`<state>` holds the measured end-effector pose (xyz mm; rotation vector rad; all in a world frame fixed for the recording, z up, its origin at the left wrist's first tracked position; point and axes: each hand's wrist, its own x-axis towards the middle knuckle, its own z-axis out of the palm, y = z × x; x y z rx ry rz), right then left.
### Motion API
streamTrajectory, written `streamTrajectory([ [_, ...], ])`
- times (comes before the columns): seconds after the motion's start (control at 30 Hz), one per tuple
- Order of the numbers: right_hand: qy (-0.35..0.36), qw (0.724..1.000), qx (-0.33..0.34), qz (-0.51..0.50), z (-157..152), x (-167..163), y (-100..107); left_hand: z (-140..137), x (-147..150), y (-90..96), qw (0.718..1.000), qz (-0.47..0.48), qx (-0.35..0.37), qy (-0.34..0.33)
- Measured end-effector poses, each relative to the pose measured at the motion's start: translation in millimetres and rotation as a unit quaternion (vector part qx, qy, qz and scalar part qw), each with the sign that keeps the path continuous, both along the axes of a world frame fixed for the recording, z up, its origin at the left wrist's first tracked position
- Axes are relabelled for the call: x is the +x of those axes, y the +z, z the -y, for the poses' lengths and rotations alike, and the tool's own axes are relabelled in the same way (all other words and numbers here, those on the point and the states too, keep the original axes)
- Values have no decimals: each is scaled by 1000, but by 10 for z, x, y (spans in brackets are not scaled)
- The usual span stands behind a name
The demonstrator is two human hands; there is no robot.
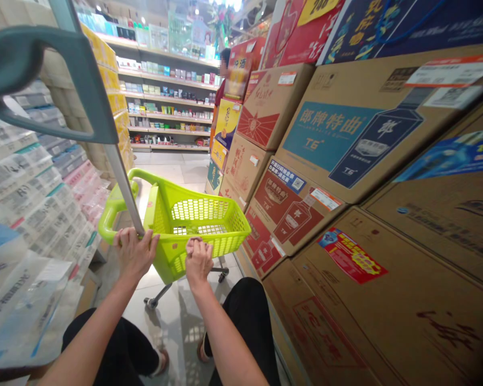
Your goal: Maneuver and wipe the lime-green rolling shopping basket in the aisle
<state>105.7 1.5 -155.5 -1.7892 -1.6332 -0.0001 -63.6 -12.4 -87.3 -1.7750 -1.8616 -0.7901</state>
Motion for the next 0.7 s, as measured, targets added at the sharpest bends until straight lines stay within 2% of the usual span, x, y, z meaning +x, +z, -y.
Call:
streamTrajectory([
  [0.1,64,998,8,21,115,-226,92,3,-12,13,1000,-8,0,2],
  [0.2,102,994,21,29,132,-175,108,17,-46,14,1000,-29,8,8],
  [0.37,48,999,5,0,26,80,50,32,-58,-13,999,-36,16,7],
  [0.47,25,999,15,-15,49,-22,69,23,-33,-26,1000,-19,25,5],
  [0.6,67,997,33,-3,172,-339,160,22,-18,-15,1000,-17,23,5],
  [0.7,126,991,44,11,217,-383,211,37,-37,0,1000,-18,17,3],
])
